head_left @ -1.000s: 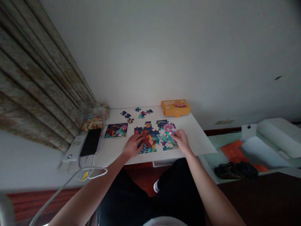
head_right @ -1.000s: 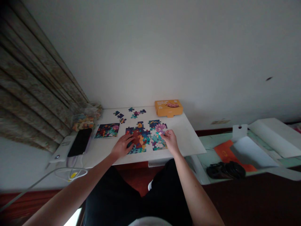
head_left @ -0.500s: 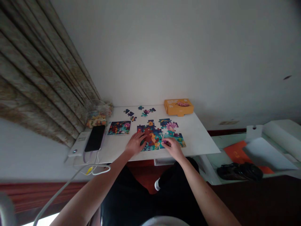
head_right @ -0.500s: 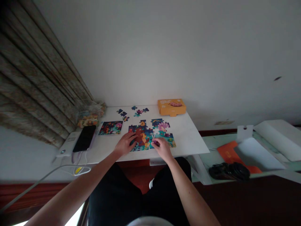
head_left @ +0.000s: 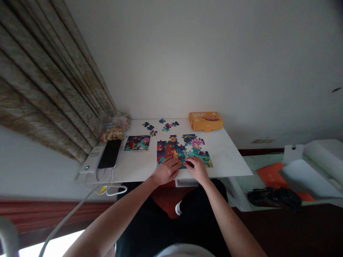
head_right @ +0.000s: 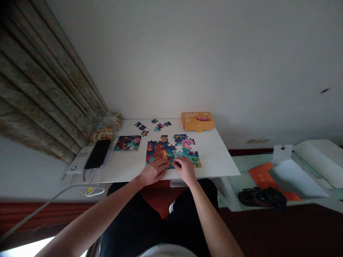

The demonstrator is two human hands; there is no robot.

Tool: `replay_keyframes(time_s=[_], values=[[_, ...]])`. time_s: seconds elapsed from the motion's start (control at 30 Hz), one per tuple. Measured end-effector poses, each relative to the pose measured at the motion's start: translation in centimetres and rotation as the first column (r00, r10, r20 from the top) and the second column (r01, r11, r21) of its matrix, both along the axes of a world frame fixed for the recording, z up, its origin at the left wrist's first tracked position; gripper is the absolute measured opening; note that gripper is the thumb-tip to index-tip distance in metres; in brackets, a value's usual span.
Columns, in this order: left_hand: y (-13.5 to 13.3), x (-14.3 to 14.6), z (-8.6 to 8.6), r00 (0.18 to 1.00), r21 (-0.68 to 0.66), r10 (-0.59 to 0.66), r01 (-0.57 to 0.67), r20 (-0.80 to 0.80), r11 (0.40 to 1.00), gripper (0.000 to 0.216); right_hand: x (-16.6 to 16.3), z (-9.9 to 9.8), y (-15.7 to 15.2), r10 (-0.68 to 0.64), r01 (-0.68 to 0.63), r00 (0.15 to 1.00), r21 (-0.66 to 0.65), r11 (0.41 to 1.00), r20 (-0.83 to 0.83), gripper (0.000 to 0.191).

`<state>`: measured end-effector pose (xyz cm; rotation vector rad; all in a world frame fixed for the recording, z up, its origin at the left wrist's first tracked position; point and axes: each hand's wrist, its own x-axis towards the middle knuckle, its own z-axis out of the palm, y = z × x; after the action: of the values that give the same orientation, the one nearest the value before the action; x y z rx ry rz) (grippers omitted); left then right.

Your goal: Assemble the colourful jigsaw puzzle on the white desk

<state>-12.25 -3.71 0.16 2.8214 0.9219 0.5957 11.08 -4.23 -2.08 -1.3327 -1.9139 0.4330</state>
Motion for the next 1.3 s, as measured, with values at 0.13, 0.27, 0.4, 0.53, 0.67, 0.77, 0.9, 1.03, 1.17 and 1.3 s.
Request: replay_keyframes(time_s=[0.13, 0.27, 0.4, 0.53, 0.67, 0.77, 0.9, 1.03, 1.17, 1.3], values=[[-0.9, 1.5, 0.1, 0.998, -0.074, -0.013, 0.008, -0.061, 0.997, 0.039, 0.0, -0.2, 0.0, -0.016, 0.016, 0.999, -0.029, 0.999, -0.031, 0.016], [-0.9, 1.5, 0.1, 0.996, -0.089, -0.001, -0.006, -0.084, 0.996, 0.041, 0.1, -0.6, -0.1, -0.047, 0.044, 0.998, -0.062, 0.997, -0.044, 0.024], [-0.9, 1.4, 0.0, 0.993, -0.079, 0.006, -0.016, -0.116, 0.997, 0.041, 0.2, -0.9, -0.2, -0.094, 0.091, 0.989, -0.032, 0.995, -0.115, 0.031], [-0.9, 1.8, -0.2, 0.985, -0.044, 0.018, -0.026, -0.169, 0.999, 0.051, 0.5, -0.9, -0.2, -0.133, 0.138, 0.976, 0.017, 0.99, -0.173, 0.032], [-0.8, 2.0, -0.3, 0.981, -0.023, -0.005, 0.0, -0.193, 1.0, 0.055, 0.4, -0.8, -0.2, -0.123, 0.127, 0.985, 0.027, 0.992, -0.124, 0.03], [-0.8, 2.0, -0.3, 0.981, -0.011, -0.002, 0.0, -0.193, 1.0, 0.054, 0.2, -0.7, -0.2, -0.117, 0.119, 0.989, 0.02, 0.993, -0.09, 0.03], [-0.8, 2.0, -0.3, 0.982, 0.0, 0.002, -0.002, -0.191, 1.0, 0.055, 0.0, -0.5, -0.2, -0.131, 0.133, 0.988, 0.024, 0.991, -0.084, 0.031], [-0.8, 2.0, -0.3, 0.983, -0.003, 0.001, -0.002, -0.185, 1.0, 0.054, -0.1, -0.3, -0.1, -0.158, 0.161, 0.984, 0.032, 0.986, -0.083, 0.031], [-0.8, 2.1, -0.2, 0.983, -0.006, 0.002, -0.003, -0.185, 1.0, 0.051, -0.2, -0.1, -0.1, -0.148, 0.149, 0.988, 0.032, 0.988, -0.043, 0.032], [-0.8, 2.2, -0.2, 0.983, -0.003, 0.004, -0.005, -0.181, 1.0, 0.05, -0.2, 0.1, 0.0, -0.132, 0.132, 0.991, 0.031, 0.991, -0.008, 0.032]])
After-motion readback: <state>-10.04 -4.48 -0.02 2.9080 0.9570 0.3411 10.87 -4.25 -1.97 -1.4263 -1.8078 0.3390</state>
